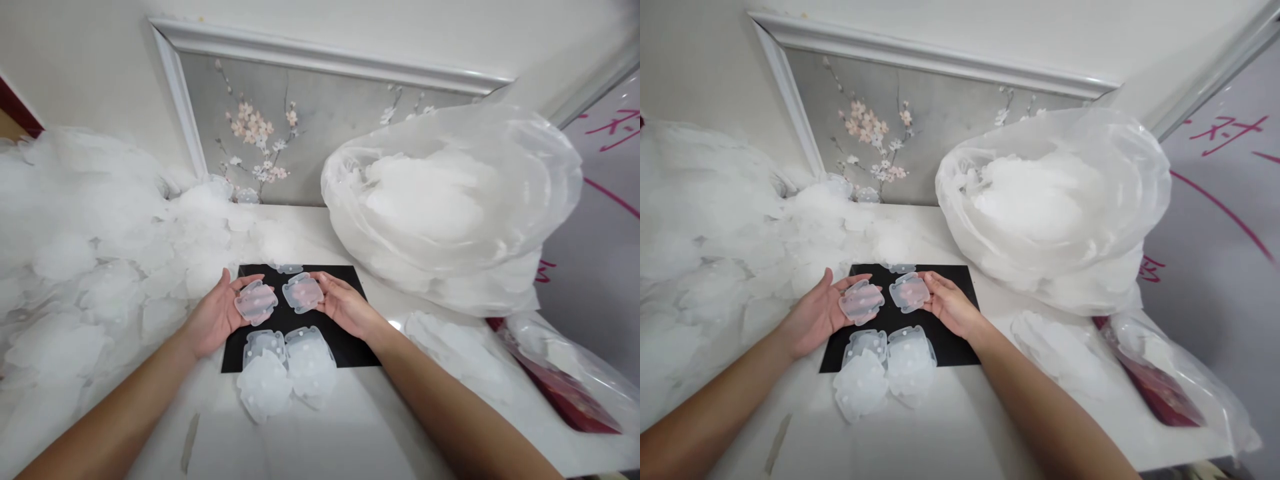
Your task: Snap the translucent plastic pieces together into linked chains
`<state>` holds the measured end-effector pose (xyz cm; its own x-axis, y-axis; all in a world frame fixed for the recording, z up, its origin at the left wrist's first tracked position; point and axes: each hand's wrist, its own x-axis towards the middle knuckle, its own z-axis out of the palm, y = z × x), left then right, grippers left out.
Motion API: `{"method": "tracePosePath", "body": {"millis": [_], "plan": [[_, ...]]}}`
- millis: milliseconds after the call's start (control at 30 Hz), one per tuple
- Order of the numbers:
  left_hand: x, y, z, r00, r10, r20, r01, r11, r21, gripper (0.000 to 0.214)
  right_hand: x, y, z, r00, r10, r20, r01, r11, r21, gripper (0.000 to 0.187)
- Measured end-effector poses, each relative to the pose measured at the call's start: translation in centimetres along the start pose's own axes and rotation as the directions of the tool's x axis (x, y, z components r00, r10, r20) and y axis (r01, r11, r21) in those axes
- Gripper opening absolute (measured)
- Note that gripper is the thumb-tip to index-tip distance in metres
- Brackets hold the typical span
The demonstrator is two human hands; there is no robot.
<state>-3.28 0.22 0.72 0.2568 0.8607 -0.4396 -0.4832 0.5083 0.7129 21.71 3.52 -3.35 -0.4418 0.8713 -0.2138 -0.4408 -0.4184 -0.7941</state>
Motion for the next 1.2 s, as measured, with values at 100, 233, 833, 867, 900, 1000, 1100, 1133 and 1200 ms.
{"method": "tracePosePath", "body": {"millis": [100, 233, 833, 867, 900, 1000, 1100, 1133, 1200], "plan": [[-0.1, 0.0, 0.1, 1.0, -0.005, -0.01, 0.005, 1.0, 0.0, 0.057, 0.0, 0.0, 0.0, 1.0, 0.003, -0.002, -0.004, 1.0, -0.011, 0.033], [-0.1, 0.0, 0.1, 1.0, -0.007, -0.005, 0.007, 1.0, 0.008, 0.058, 0.0, 0.0, 0.0, 1.0, 0.001, -0.002, -0.001, 1.0, -0.021, 0.032], [-0.1, -0.6, -0.4, 0.977, 0.208, 0.045, -0.212, 0.956, 0.2, 0.02, -0.2, 0.1, 0.1, 0.996, -0.084, 0.017, 0.086, 0.989, -0.117, 0.024], [-0.1, -0.7, -0.4, 0.969, 0.241, 0.056, -0.248, 0.942, 0.226, 0.021, -0.3, 0.0, 0.3, 0.994, -0.104, 0.023, 0.106, 0.985, -0.135, 0.026], [-0.1, -0.8, -0.4, 0.964, 0.258, 0.062, -0.266, 0.933, 0.243, 0.024, -0.4, 0.0, 0.5, 0.993, -0.111, 0.028, 0.114, 0.981, -0.156, 0.026], [-0.1, -1.0, -0.2, 0.967, 0.253, 0.025, -0.251, 0.933, 0.257, 0.022, -0.7, -0.2, 0.9, 0.998, -0.062, 0.021, 0.065, 0.976, -0.207, 0.02], [-0.2, -0.9, -0.1, 0.982, 0.188, 0.011, -0.186, 0.963, 0.196, 0.014, -0.8, -0.3, 1.0, 1.0, -0.002, -0.013, 0.0, 0.982, -0.19, 0.016], [-0.2, -0.8, -0.1, 0.987, 0.16, 0.015, -0.16, 0.973, 0.166, 0.023, -0.8, -0.4, 1.0, 1.0, 0.008, -0.022, -0.012, 0.987, -0.163, 0.019], [-0.3, -0.6, -0.1, 0.992, 0.122, 0.022, -0.123, 0.986, 0.111, 0.039, -0.6, -0.4, 0.9, 0.999, 0.026, -0.028, -0.029, 0.995, -0.094, 0.027]]}}
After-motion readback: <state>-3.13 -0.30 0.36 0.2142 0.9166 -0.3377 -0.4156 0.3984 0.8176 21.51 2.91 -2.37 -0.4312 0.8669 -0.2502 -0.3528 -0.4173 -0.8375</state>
